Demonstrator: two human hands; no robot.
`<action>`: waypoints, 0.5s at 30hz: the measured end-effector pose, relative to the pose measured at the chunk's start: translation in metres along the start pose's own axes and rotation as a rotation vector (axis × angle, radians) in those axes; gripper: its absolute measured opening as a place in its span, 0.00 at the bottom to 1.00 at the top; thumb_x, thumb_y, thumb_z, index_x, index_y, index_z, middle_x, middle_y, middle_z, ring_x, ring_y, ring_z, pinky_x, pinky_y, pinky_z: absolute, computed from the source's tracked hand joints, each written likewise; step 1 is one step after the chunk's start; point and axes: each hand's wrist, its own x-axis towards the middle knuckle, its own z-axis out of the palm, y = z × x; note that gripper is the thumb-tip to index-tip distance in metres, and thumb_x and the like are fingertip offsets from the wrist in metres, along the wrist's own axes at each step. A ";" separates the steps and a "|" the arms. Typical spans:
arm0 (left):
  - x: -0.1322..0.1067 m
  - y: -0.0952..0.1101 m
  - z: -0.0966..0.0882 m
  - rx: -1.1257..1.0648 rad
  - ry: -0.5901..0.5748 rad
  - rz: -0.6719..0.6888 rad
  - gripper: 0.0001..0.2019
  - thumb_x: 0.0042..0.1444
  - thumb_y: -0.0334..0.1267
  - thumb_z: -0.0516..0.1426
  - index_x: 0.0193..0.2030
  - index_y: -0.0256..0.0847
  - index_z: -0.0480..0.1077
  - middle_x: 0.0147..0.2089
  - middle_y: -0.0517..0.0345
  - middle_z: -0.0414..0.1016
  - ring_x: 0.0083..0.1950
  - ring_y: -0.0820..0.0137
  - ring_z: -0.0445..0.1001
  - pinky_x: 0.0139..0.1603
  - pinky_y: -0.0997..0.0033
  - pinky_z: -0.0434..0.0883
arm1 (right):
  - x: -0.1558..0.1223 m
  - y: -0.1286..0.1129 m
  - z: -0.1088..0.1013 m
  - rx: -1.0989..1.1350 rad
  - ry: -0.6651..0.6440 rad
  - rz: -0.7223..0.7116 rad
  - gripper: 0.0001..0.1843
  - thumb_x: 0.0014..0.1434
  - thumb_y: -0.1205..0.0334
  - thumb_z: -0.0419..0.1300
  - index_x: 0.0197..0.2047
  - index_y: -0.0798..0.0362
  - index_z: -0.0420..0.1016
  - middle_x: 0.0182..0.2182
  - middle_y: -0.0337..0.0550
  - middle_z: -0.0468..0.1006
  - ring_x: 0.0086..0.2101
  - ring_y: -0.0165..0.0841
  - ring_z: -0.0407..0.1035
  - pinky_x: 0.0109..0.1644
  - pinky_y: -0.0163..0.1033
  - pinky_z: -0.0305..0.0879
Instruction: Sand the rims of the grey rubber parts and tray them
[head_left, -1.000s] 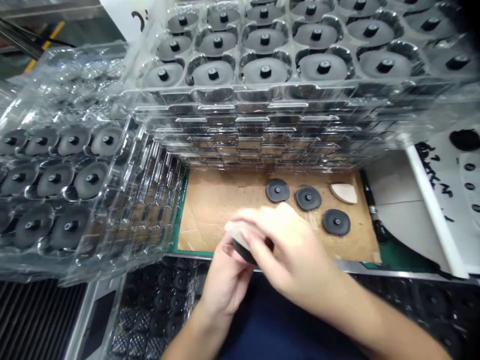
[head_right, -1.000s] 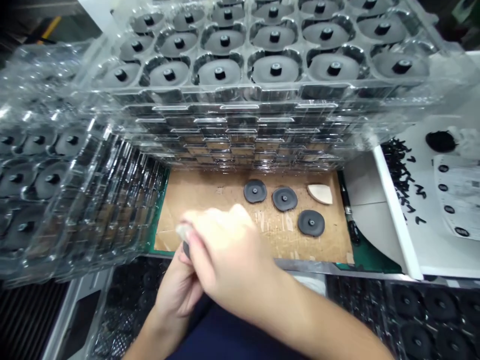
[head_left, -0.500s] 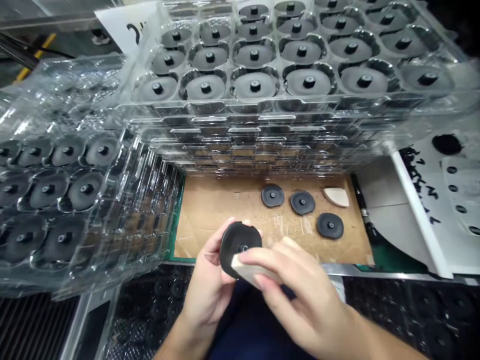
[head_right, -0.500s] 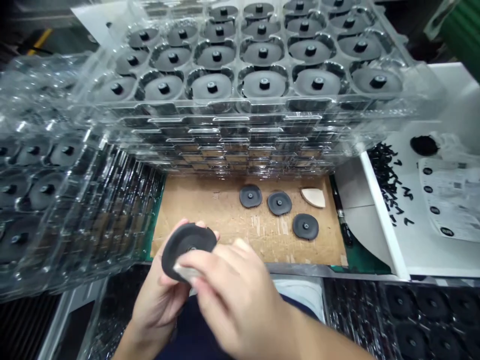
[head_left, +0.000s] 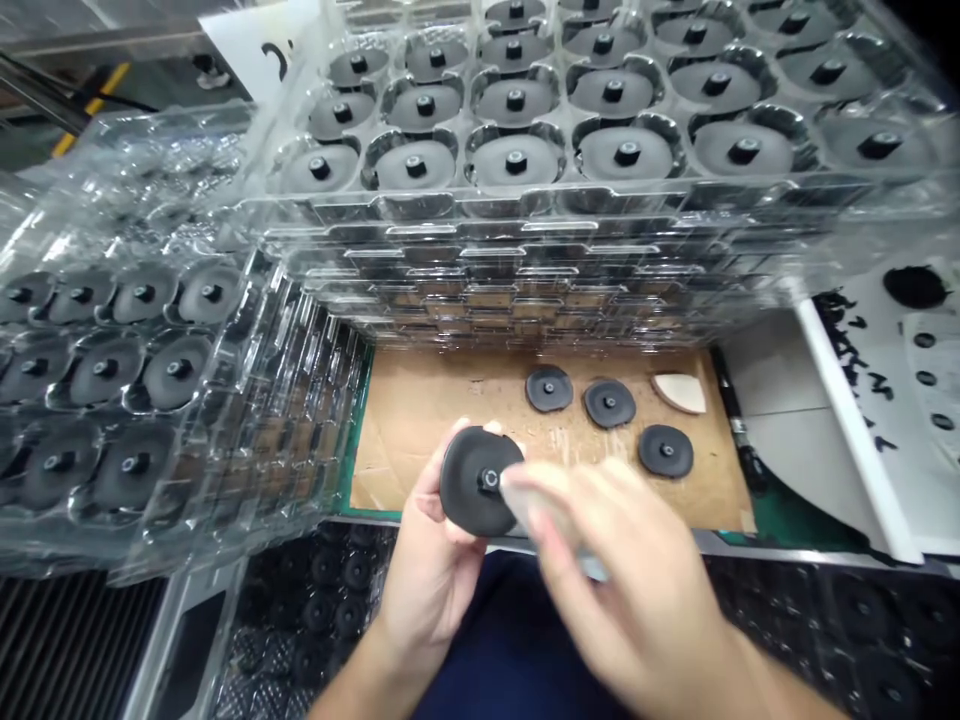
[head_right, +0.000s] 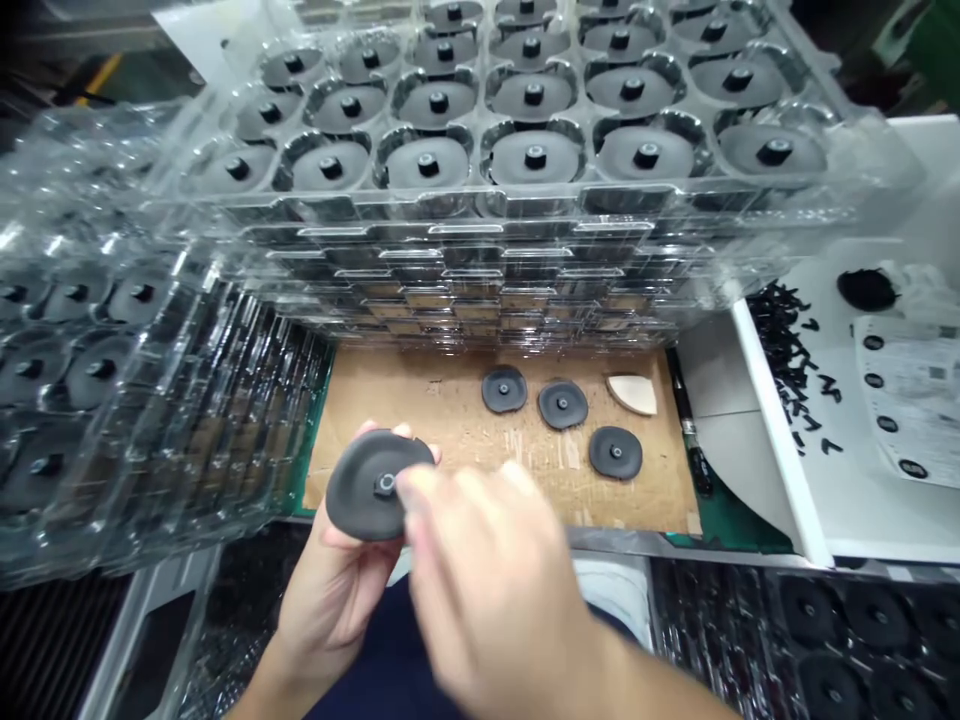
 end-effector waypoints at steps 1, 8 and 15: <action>0.001 -0.001 -0.002 -0.002 0.001 -0.014 0.25 0.41 0.25 0.65 0.47 0.53 0.74 0.49 0.63 0.78 0.49 0.70 0.76 0.44 0.81 0.73 | 0.000 0.002 0.001 0.040 -0.021 -0.022 0.12 0.60 0.72 0.51 0.46 0.60 0.70 0.33 0.44 0.79 0.30 0.32 0.70 0.36 0.40 0.63; 0.006 -0.007 -0.007 -0.070 0.044 -0.006 0.20 0.50 0.38 0.63 0.52 0.46 0.72 0.56 0.54 0.74 0.55 0.64 0.72 0.52 0.71 0.71 | -0.028 0.068 0.033 0.097 -0.030 0.415 0.12 0.62 0.60 0.52 0.43 0.52 0.75 0.41 0.43 0.79 0.40 0.35 0.73 0.41 0.37 0.68; 0.008 -0.004 -0.004 -0.022 0.037 -0.078 0.26 0.47 0.43 0.63 0.55 0.45 0.69 0.53 0.51 0.75 0.53 0.62 0.73 0.50 0.68 0.72 | -0.062 0.088 0.055 0.157 -0.125 0.423 0.11 0.60 0.61 0.56 0.41 0.50 0.78 0.31 0.40 0.81 0.32 0.35 0.75 0.35 0.37 0.70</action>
